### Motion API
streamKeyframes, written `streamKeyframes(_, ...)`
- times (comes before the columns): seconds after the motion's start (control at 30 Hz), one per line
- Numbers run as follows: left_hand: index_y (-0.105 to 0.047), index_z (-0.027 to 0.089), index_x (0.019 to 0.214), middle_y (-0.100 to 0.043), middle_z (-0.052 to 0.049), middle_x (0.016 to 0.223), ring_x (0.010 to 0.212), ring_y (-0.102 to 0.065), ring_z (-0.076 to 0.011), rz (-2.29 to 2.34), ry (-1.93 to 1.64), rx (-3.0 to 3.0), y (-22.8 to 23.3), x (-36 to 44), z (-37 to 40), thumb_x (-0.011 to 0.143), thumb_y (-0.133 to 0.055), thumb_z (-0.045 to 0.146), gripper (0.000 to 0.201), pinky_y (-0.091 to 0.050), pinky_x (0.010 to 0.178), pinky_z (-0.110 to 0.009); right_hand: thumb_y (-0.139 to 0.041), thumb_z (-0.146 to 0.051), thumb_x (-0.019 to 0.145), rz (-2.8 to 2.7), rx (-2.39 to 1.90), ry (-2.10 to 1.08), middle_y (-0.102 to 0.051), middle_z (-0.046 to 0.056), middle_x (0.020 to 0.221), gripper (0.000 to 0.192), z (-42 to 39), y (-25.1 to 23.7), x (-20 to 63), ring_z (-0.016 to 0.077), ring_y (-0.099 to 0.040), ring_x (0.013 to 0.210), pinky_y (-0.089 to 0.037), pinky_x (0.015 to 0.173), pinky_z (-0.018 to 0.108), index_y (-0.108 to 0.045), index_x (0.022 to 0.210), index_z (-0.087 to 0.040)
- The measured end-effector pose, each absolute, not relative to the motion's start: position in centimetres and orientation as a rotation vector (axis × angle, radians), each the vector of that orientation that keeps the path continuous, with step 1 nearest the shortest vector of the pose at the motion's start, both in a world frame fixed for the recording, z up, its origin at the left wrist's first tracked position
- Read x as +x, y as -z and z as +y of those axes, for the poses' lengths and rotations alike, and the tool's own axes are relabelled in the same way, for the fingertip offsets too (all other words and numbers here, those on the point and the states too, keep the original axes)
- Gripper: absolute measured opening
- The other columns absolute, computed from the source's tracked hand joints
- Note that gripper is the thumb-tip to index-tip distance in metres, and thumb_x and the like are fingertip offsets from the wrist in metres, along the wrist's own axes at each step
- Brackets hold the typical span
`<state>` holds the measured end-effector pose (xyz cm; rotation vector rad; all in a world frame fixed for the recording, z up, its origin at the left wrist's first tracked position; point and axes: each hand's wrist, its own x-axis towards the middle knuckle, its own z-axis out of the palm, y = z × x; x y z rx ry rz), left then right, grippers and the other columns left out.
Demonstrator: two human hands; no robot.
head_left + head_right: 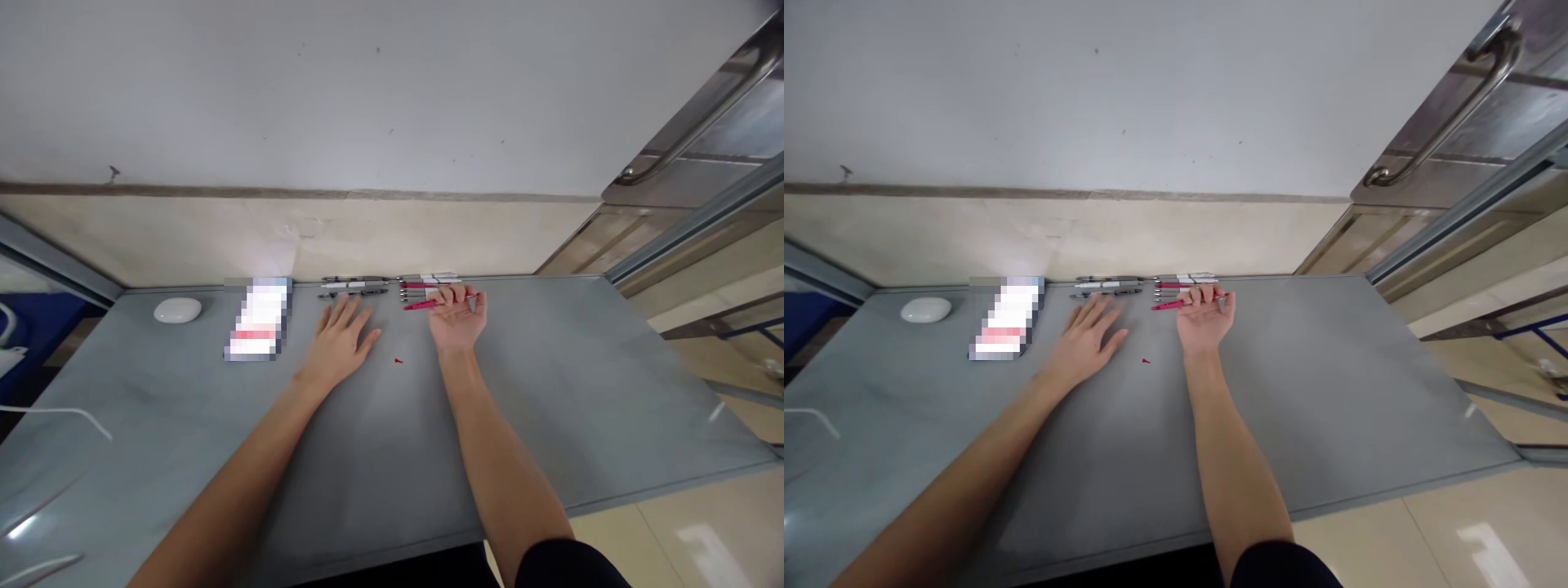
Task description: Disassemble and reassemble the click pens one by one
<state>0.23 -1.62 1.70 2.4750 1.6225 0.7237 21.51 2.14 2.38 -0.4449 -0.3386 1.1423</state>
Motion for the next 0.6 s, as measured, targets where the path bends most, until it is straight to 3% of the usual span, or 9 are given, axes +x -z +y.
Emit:
streamKeyframes(0.37,-0.049,0.019,0.146,-0.040,-0.014,0.157,0.146,-0.032,-0.0363,1.692,-0.442,2.620,-0.83,0.23,-2.37,0.100,-0.038,0.050,0.057,-0.020,0.119,-0.058,-0.041,-0.032,0.081,-0.271,-0.341,-1.189,-0.021,-0.006,0.062,0.021,2.28,-1.37,21.64,0.0135,-0.023,0.053,-0.031,0.053,0.028,-0.031,0.064,-0.023)
streamKeyframes(0.6,-0.049,0.020,0.147,-0.038,-0.013,0.158,0.147,-0.031,-0.0361,1.693,-0.434,2.607,-0.60,0.31,-2.38,0.100,-0.038,0.052,0.058,-0.019,0.120,-0.059,-0.037,-0.037,0.087,-0.281,-0.350,-1.213,-0.021,-0.006,0.065,0.024,2.09,-1.64,21.63,0.0134,-0.025,0.054,-0.033,0.054,0.028,-0.036,0.066,-0.024)
